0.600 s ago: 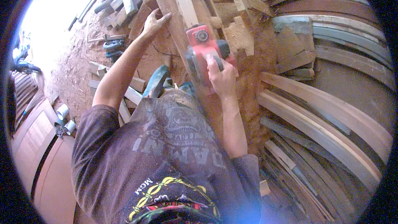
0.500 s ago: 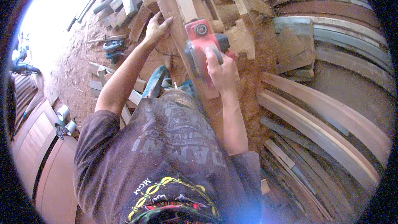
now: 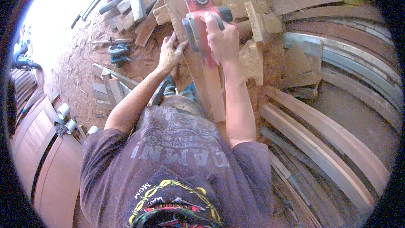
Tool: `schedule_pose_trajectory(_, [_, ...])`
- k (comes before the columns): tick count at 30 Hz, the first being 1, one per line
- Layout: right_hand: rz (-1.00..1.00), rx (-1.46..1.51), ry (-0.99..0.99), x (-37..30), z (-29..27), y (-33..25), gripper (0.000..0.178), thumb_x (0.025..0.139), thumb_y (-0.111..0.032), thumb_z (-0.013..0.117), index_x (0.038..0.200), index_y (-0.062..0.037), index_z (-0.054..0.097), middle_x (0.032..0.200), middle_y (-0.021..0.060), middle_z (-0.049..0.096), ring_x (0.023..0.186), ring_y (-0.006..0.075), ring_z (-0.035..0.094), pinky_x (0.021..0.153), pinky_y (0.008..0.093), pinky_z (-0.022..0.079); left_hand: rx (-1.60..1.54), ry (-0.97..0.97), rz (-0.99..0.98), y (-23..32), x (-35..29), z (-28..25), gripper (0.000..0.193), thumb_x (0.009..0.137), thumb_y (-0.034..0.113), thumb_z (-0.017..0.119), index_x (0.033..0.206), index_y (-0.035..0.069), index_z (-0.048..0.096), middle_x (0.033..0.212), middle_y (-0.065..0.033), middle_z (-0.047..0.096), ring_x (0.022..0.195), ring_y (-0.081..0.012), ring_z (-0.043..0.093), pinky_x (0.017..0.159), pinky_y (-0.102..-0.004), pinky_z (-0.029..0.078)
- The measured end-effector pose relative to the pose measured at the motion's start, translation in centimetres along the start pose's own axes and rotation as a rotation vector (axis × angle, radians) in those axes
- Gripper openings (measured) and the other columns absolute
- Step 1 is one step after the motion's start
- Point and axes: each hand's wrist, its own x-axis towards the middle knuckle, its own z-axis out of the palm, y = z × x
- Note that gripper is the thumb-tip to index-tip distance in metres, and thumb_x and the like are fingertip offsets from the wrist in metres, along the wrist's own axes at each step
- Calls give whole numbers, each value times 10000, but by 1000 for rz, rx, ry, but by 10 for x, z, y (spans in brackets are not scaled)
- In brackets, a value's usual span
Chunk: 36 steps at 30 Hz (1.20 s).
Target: The person uses a handheld electric sander to smooth the surfaces of several wooden planks. They repeatedly pick up planks, sand them, and place them aside in a pile.
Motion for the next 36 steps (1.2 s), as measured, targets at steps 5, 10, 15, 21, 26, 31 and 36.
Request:
schedule_pose_trajectory(5, [-74,33,-30,51,23,-36,423,988,-454,676,931,-62,823,611,-45,577,516,58,556,481,268,436,14,1,-19,10,-6,-5,744,953,338,751,1552,-11,482,1207,-186,581,1065,-333,653,941,-452,533])
schedule_pose_trajectory(10, [-217,33,-74,120,46,-57,435,1020,-463,655,913,-63,791,605,-47,572,487,55,537,460,255,418,40,30,-10,12,-16,-2,724,953,283,776,1535,-45,498,1188,-172,580,918,-259,658,866,-386,551])
schedule_pose_trajectory(15, [-359,59,-84,173,64,-90,461,1023,-495,652,997,-47,759,683,-27,579,514,54,521,467,252,402,43,37,-7,11,-10,1,706,962,270,759,1545,-30,497,1206,-168,582,961,-270,663,873,-390,551])
schedule_pose_trajectory(21, [-394,226,-63,150,53,-77,516,1019,-524,650,1122,-24,728,807,7,599,561,55,502,484,251,391,50,-17,-91,17,-12,-8,715,950,349,748,1552,48,506,1256,-157,583,1157,-341,643,988,-461,523])
schedule_pose_trajectory(26, [-370,361,-11,23,-10,-4,608,1059,-595,583,1208,-15,687,915,20,591,581,65,470,500,259,365,50,-7,-75,18,-8,-3,755,937,423,738,1552,54,503,1321,-175,580,1238,-389,627,1012,-508,517])
schedule_pose_trajectory(31, [-181,213,169,-123,-69,76,620,1075,-617,540,1063,-11,672,739,-13,548,529,69,459,491,255,361,75,73,35,22,-5,-7,760,909,374,799,1551,97,502,1409,-201,546,1292,-388,590,1097,-495,485])
schedule_pose_trajectory(36, [124,223,387,-246,-121,161,555,1073,-554,597,1027,-4,662,660,-22,520,520,73,479,476,255,375,452,-84,565,45,-4,-16,994,781,183,867,1625,118,344,1576,-180,423,1459,-396,433,1168,-495,433])
